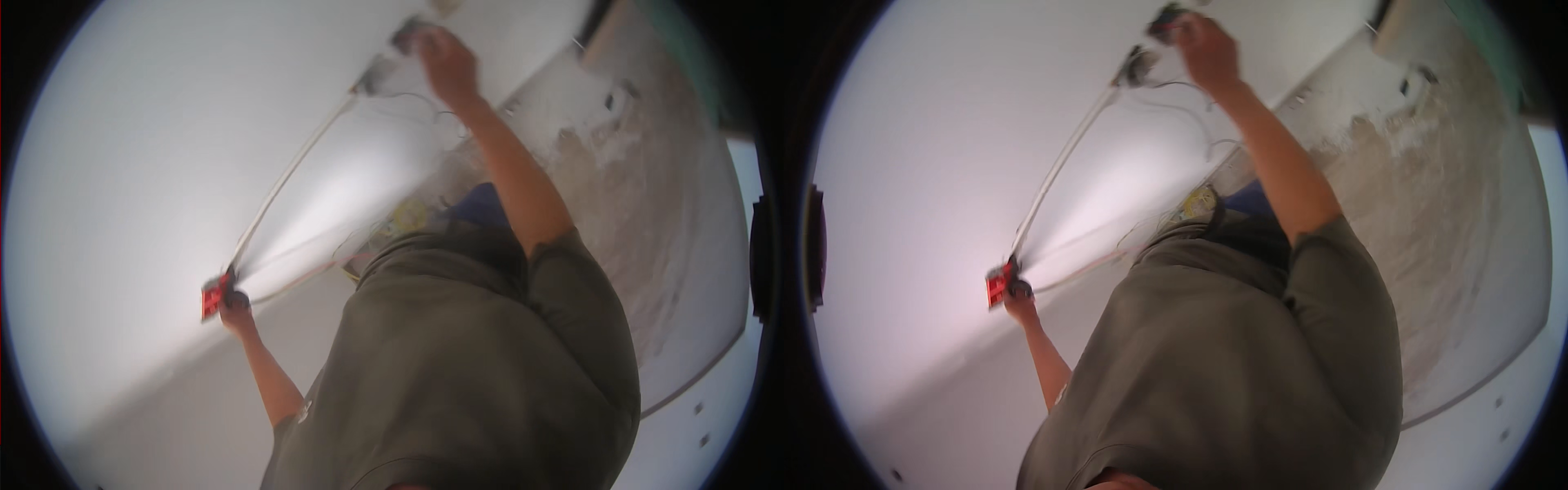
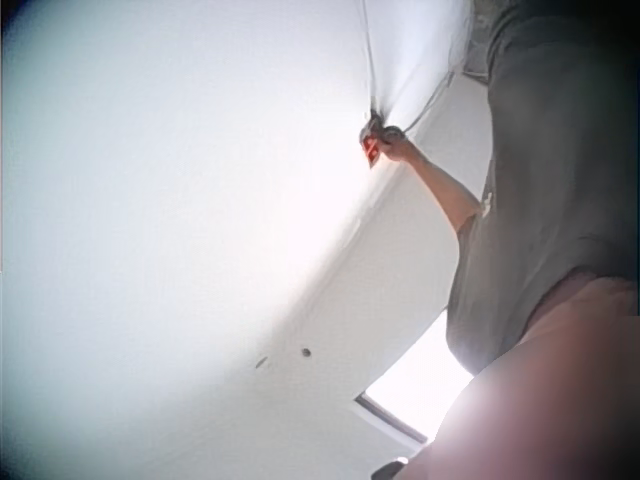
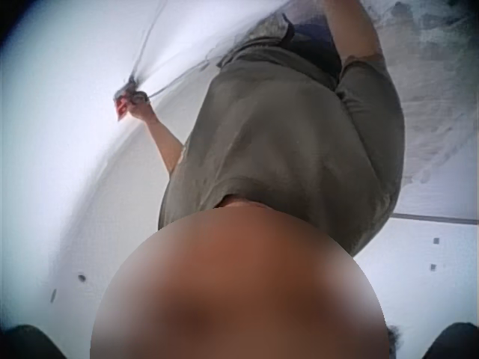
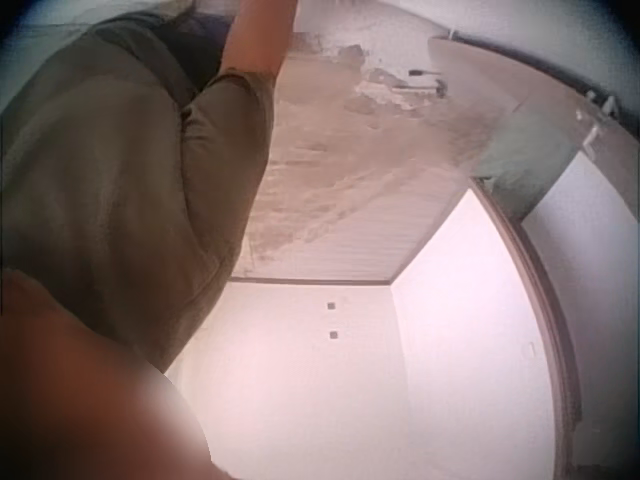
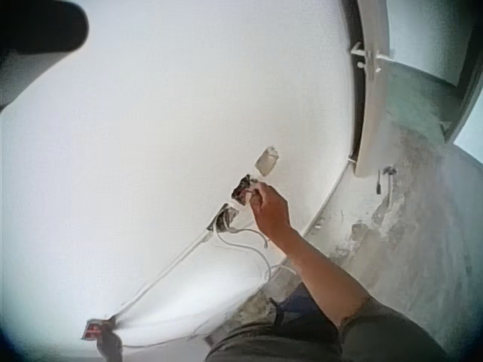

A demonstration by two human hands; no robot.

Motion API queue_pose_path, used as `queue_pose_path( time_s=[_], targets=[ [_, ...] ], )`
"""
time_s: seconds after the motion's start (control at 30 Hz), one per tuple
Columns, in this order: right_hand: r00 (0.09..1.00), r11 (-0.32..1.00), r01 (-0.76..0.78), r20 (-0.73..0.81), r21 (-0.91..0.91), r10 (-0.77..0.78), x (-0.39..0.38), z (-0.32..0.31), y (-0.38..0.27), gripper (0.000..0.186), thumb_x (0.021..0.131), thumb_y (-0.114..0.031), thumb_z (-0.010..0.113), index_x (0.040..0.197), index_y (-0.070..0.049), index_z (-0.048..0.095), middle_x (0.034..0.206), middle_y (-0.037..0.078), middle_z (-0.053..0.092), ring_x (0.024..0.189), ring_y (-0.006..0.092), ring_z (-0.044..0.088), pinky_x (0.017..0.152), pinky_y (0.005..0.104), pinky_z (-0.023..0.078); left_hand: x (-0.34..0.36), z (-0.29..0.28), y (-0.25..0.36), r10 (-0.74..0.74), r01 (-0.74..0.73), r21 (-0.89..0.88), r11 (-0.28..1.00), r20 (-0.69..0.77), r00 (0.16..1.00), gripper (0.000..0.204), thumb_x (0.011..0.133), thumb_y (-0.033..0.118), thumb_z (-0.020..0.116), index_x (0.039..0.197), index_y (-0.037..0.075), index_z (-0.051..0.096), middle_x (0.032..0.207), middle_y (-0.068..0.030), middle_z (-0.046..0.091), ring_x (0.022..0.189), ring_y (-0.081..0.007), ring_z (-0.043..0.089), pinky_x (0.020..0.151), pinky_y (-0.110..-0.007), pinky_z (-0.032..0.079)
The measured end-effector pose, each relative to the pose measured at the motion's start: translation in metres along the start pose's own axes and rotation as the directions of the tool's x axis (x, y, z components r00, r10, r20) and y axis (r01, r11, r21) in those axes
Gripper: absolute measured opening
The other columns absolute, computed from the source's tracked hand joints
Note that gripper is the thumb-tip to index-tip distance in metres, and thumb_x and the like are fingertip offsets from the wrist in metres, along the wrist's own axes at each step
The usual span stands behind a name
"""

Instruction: Apply electrical tape to secure and insulate wires in a wall opening.

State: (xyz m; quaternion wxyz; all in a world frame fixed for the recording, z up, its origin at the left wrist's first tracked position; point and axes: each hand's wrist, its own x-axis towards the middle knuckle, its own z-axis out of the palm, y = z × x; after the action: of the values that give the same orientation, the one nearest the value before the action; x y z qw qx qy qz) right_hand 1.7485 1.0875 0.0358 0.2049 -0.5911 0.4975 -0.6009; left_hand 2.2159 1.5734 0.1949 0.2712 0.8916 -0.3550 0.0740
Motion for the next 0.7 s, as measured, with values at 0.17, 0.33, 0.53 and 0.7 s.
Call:
queue_pose_path(
  time_s=[0.17,0.33,0.53,0.7],
  targets=[
    [0.956,0.896,0.247,0.245,-0.37,-0.162,0.0,-0.022,0.059,0.023,0.096,-0.027,0.056,0.103,-0.008,0.066,0.097,0.008,0.067,0.079,0.023,0.068,0.066,0.0336,0.053,-0.002,0.029,0.048,0.046,-0.001,0.397,0.918,-0.103,0.994,0.033,0.084,0.01,0.059,0.116,0.005,0.062,0.099,-0.0157,0.069,0.089,-0.0289,0.066,0.081,-0.039,0.051],
    [0.877,0.882,-0.432,0.317,0.188,0.362,0.014,-0.02,0.012,0.037,0.097,-0.03,0.055,0.112,0.003,0.063,0.089,0.007,0.07,0.081,0.0142,0.068,0.072,0.0247,0.053,-0.012,0.014,0.063,-0.361,0.299,-0.379,0.876,-0.105,0.927,0.03,0.084,0.004,0.053,0.112,0.001,0.063,0.091,-0.0075,0.065,0.082,-0.0164,0.061,0.073,-0.03,0.05],
    [0.832,0.834,-0.533,0.266,0.139,0.487,0.019,-0.011,0.034,0.036,0.095,-0.024,0.056,0.114,0.006,0.063,0.094,0.011,0.07,0.085,0.0177,0.068,0.076,0.0261,0.055,-0.004,0.002,0.061,-0.416,0.424,-0.67,0.609,0.186,0.89,0.022,0.085,0.004,0.052,0.101,0.001,0.066,0.079,-0.0019,0.059,0.066,-0.0084,0.051,0.055,-0.024,0.042],
    [0.954,0.952,-0.246,0.219,0.181,0.205,0.019,-0.024,0.117,0.031,0.091,-0.01,0.06,0.11,0.014,0.058,0.107,0.022,0.065,0.091,0.0265,0.067,0.086,0.0334,0.056,0.009,-0.008,0.071,-0.485,0.465,-0.553,0.691,0.121,0.866,0.019,0.083,0.003,0.056,0.098,0.0,0.067,0.072,-0.0002,0.057,0.061,-0.0068,0.049,0.051,-0.022,0.038]
  ],
)
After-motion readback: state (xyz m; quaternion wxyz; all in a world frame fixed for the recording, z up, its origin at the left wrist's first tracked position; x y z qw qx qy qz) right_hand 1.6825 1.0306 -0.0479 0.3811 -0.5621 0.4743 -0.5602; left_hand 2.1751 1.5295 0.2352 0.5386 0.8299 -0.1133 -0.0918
